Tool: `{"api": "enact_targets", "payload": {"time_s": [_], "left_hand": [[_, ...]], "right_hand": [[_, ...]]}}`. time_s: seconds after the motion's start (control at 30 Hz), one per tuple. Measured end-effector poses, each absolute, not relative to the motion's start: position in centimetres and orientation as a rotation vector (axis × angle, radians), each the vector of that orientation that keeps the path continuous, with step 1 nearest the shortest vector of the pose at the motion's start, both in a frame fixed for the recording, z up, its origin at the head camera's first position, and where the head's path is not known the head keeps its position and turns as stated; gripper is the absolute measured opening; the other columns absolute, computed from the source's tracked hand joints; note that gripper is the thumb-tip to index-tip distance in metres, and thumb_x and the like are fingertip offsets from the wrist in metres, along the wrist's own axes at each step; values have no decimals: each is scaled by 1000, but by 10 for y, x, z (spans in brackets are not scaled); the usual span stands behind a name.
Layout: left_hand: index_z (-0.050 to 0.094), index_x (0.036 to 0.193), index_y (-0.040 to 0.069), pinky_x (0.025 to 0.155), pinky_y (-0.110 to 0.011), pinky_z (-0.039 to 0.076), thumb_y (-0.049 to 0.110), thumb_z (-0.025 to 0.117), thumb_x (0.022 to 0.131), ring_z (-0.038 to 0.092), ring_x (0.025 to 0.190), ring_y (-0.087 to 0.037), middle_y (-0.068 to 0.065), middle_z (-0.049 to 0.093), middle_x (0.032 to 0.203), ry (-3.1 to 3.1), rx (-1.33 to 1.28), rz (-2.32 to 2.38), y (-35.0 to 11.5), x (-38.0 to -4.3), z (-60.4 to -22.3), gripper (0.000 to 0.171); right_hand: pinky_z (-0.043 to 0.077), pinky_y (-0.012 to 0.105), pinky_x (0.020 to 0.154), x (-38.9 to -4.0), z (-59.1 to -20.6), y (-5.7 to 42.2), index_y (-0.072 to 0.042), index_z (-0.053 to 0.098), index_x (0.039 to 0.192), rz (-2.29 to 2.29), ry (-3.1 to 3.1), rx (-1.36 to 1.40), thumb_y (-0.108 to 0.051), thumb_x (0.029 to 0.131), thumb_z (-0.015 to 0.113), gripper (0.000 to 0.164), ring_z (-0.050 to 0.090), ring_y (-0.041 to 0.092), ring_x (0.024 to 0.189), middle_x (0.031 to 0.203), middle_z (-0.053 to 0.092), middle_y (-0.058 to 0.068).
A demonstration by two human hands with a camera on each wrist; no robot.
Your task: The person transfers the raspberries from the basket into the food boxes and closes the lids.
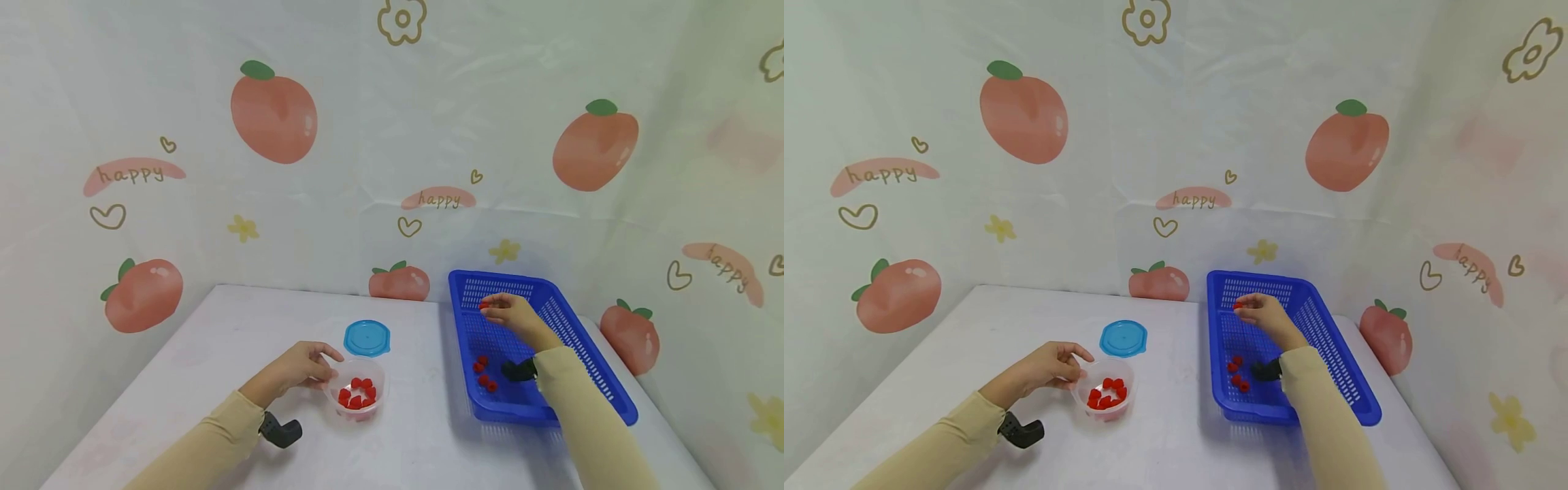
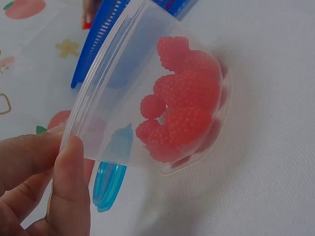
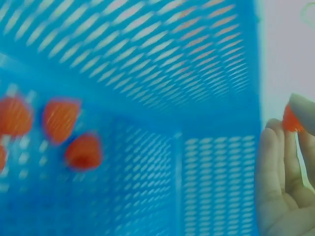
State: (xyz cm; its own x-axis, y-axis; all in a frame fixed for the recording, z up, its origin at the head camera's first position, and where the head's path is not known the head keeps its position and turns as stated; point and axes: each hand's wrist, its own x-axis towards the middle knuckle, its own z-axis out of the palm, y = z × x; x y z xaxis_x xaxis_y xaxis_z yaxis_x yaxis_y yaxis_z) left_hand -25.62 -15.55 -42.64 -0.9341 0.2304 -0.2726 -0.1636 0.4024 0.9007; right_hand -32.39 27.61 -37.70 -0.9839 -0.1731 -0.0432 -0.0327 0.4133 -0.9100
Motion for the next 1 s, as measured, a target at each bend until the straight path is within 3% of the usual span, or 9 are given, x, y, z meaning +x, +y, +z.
{"api": "enact_targets", "payload": {"time_s": [0.1, 0.3, 0.7, 1.0], "left_hand": [[66, 111, 5, 63, -27, 57, 8, 72, 85, 61, 63, -18, -9, 65, 82, 2312, 54, 1547, -156, -257, -428, 27], [66, 110, 5, 63, -27, 57, 8, 72, 84, 61, 63, -19, -9, 65, 82, 2320, 39, 1548, -155, -257, -428, 27], [66, 109, 6, 63, -26, 57, 6, 72, 84, 61, 63, -19, -10, 65, 82, 2316, 21, 1554, -155, -257, -428, 26], [65, 110, 5, 62, -26, 57, 7, 72, 84, 61, 63, -18, -10, 64, 82, 2306, 38, 1561, -155, -257, -428, 27]], "right_hand": [[47, 36, 102, -321, -367, 277, 7, 47, 131, -1779, 2460, -172, -16, 95, 62, 45, 58, 23, 115, 115, 59, 6], [50, 16, 90, -306, -344, 272, -9, 56, 120, -2077, 2285, -208, -16, 95, 62, 27, 56, 6, 102, 104, 57, -8], [51, 17, 90, -278, -319, 244, -17, 63, 106, -2468, 1979, -235, -8, 94, 61, 15, 58, 8, 100, 101, 62, -6], [51, 18, 91, -253, -314, 210, -22, 67, 101, -2548, 1961, -268, -5, 94, 60, 19, 58, 10, 99, 98, 61, -5]]}}
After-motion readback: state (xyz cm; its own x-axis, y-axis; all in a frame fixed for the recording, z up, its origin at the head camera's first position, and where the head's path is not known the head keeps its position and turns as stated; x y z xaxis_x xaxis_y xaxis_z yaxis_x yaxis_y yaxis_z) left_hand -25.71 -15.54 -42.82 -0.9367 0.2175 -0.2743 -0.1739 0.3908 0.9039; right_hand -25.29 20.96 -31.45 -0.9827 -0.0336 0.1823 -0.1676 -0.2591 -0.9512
